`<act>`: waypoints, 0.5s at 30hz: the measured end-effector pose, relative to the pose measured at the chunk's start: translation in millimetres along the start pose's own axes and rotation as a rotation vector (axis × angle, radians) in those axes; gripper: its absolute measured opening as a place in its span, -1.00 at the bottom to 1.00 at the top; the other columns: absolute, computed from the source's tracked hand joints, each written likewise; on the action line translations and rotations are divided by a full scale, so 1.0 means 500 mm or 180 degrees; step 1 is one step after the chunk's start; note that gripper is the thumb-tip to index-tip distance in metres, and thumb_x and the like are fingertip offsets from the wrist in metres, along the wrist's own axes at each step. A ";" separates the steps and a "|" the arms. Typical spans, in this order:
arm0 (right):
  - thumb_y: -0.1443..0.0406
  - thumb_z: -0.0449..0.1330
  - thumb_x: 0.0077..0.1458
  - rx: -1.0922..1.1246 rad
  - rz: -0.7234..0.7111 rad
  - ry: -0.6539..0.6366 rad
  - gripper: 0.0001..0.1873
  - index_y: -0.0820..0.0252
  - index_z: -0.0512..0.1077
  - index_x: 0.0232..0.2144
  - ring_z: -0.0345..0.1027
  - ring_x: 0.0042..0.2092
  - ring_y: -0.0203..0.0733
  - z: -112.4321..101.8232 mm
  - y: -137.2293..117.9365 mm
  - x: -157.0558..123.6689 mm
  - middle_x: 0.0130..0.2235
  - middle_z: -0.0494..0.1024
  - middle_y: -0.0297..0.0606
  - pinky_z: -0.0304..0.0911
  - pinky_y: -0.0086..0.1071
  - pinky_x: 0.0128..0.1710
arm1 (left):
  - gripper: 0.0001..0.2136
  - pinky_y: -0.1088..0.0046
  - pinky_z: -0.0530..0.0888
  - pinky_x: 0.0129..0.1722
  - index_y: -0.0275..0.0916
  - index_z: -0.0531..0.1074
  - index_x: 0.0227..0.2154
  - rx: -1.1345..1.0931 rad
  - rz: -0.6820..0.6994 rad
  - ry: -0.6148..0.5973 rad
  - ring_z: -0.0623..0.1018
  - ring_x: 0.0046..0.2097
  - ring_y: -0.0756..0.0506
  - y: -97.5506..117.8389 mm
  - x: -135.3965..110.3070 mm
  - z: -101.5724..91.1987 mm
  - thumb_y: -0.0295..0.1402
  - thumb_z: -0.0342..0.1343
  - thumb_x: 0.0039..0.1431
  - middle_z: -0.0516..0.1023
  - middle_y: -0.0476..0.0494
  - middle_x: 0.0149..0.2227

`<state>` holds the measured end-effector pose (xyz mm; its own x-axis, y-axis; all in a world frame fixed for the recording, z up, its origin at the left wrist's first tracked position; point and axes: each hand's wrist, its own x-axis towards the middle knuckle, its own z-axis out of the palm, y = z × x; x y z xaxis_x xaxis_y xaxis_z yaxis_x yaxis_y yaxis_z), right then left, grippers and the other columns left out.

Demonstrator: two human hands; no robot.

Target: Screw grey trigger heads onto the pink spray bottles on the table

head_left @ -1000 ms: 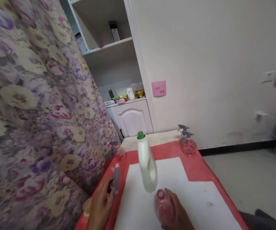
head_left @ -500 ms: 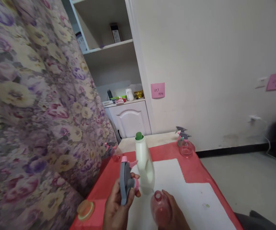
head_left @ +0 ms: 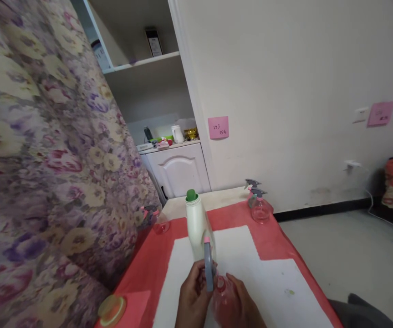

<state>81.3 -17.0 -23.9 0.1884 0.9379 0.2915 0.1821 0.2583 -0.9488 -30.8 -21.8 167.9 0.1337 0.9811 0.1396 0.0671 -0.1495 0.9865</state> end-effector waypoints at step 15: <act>0.56 0.27 -0.50 0.0121 0.0083 -0.0271 0.08 0.12 0.12 0.18 0.29 0.19 0.15 -0.020 -0.007 0.002 0.18 0.39 -0.06 0.21 -0.06 0.19 | -0.65 0.41 0.49 -0.12 -0.16 0.54 -0.16 0.0580 -0.0097 -0.0073 0.54 -0.24 -0.11 -0.099 0.014 -0.010 -0.12 0.28 0.00 0.64 -0.07 -0.22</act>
<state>90.6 -19.2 -18.9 0.1095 0.9602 0.2568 0.1413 0.2407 -0.9603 -38.3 -7.0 120.2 0.1513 0.9828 0.1058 0.2491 -0.1415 0.9581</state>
